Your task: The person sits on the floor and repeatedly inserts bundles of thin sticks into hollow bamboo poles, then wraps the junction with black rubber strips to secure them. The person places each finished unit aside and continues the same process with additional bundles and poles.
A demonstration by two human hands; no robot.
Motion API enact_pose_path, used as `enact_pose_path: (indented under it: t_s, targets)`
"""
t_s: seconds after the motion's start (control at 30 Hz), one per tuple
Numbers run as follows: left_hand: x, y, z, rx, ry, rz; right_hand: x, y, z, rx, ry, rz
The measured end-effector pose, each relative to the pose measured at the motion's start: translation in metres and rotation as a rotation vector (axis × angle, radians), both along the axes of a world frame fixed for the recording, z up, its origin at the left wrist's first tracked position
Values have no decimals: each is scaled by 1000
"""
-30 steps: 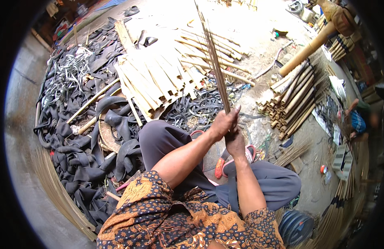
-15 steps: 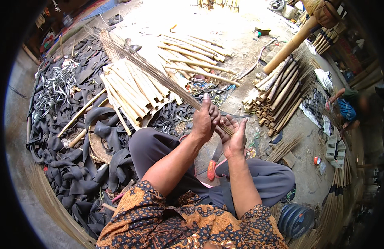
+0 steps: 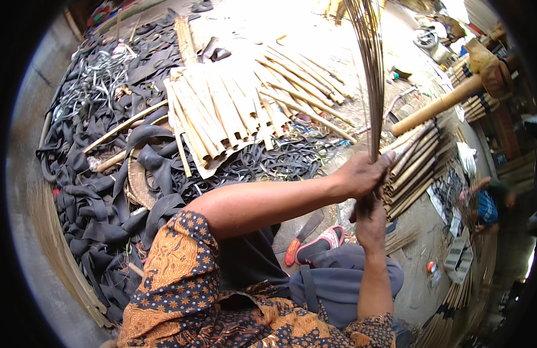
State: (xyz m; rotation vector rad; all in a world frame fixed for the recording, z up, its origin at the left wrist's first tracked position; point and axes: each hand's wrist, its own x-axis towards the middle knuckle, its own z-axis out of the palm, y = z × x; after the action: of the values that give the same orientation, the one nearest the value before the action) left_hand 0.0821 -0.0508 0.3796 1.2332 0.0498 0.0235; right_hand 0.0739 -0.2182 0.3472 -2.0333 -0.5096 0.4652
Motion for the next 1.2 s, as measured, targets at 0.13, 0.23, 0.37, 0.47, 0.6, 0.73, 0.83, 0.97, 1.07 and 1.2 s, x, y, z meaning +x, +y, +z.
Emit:
enact_pose_path:
  t_s: [0.13,0.23,0.37,0.47,0.6,0.73,0.83,0.97,1.07,1.2]
  targets:
    - [21,20,-12,11,117,-241,23,-1,12,-229,-361,65]
    - [43,43,-50,331,8,-394,45,-9,12,-299,-269,39]
    - [71,90,-163,438,5,-563,67,-27,-8,-259,116,-132]
    - [66,126,-285,207,540,-178,78,-42,-22,-83,276,-228]
    - [49,175,-426,417,941,353,90,-55,-34,-96,329,-323]
    - [51,192,-494,519,1051,685,98,-61,-46,-236,192,-284]
    - [68,194,-504,663,1093,651,102,-62,-58,-231,236,-315]
    - [88,209,-502,590,1320,563,104,-60,-66,-235,320,-354]
    - [92,231,-500,657,1320,389,105,-57,-67,-210,361,-391]
    - [68,235,-482,86,939,462,105,-54,-64,-161,354,-389]
